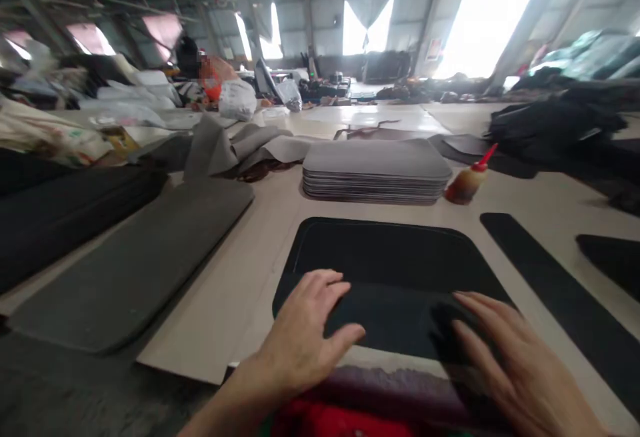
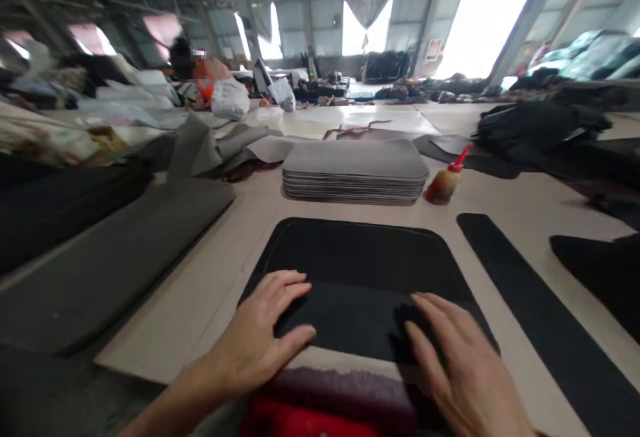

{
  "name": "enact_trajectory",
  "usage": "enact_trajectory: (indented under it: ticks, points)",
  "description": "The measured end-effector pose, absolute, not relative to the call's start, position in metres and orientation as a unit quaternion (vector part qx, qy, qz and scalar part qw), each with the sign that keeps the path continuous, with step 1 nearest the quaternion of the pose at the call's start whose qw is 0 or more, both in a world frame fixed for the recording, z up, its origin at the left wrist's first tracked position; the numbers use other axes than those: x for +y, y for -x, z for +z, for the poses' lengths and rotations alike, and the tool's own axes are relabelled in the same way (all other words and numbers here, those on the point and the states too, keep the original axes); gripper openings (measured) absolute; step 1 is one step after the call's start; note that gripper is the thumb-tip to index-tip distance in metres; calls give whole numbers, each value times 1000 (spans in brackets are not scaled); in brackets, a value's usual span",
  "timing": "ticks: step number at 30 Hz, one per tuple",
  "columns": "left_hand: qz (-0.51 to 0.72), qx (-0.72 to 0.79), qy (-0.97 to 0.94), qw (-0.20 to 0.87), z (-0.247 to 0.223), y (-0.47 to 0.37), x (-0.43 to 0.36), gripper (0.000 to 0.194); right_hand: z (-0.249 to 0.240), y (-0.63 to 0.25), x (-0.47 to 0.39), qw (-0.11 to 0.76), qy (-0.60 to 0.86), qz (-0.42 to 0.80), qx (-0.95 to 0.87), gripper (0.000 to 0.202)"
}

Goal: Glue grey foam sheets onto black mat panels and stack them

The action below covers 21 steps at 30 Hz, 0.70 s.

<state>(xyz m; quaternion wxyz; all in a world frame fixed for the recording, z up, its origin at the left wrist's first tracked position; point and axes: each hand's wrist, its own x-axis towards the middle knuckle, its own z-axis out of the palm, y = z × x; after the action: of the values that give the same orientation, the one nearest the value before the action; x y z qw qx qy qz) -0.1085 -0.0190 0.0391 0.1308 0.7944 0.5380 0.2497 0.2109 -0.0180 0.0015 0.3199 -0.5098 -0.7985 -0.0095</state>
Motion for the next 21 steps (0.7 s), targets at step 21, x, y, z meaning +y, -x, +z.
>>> enact_trajectory:
  ticks: [21]
  points:
    - [117, 423, -871, -219, -24, 147, -27, 105, -23, -224, -46, 99, 590, -150, -787, 84]
